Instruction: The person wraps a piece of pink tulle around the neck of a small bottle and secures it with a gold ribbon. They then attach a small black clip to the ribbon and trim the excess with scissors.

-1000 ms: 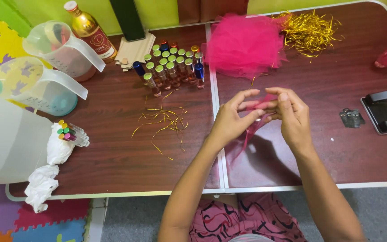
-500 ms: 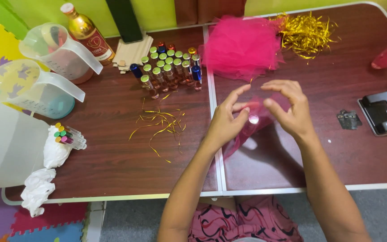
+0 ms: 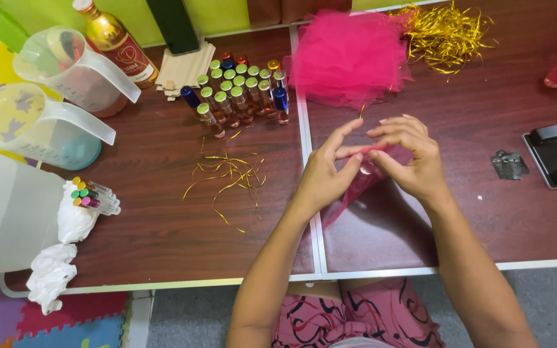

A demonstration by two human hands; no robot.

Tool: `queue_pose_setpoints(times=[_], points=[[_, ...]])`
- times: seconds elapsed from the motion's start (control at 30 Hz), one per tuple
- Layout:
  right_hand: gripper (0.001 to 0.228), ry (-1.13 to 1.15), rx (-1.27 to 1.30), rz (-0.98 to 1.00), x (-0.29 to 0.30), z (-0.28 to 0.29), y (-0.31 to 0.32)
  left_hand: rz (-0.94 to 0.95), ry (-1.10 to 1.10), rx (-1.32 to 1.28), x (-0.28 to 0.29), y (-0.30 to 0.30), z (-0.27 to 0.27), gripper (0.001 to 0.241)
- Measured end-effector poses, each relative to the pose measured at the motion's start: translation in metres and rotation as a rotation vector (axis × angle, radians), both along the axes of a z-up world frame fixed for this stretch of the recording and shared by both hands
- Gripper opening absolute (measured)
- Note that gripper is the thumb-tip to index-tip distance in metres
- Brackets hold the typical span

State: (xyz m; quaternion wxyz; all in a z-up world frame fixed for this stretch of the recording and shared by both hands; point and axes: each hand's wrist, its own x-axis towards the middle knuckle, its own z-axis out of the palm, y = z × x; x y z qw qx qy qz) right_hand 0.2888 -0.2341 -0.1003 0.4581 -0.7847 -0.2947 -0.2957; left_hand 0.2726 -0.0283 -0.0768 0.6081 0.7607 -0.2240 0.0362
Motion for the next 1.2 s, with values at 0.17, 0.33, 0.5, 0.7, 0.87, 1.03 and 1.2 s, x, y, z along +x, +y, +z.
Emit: queue_pose_setpoints(times=[0.17, 0.33, 0.5, 0.7, 0.87, 1.03, 1.2], points=[[0.009, 0.006, 0.031, 0.010, 0.002, -0.005, -0.002, 0.040, -0.086, 0.198, -0.004, 0.005, 0.000, 0.066], [0.010, -0.004, 0.050, -0.015, 0.005, -0.014, -0.003, 0.111, -0.163, 0.347, 0.001, -0.006, -0.022, 0.037], [0.010, -0.022, 0.058, -0.026, 0.002, -0.017, -0.003, 0.141, -0.168, 0.314, 0.006, -0.012, -0.040, 0.028], [0.011, -0.036, 0.067, -0.047, 0.000, -0.019, -0.003, 0.150, -0.162, 0.291, -0.003, -0.017, -0.031, 0.030], [0.011, -0.062, 0.083, -0.061, 0.002, -0.023, -0.005, 0.182, -0.180, 0.260, 0.007, -0.024, -0.050, 0.023], [0.011, -0.089, 0.097, -0.065, 0.003, -0.022, -0.005, 0.145, -0.185, 0.121, 0.004, -0.017, -0.036, 0.020], [0.011, -0.042, 0.116, -0.080, 0.000, -0.026, -0.004, 0.115, -0.109, 0.101, -0.004, -0.011, -0.021, 0.021]])
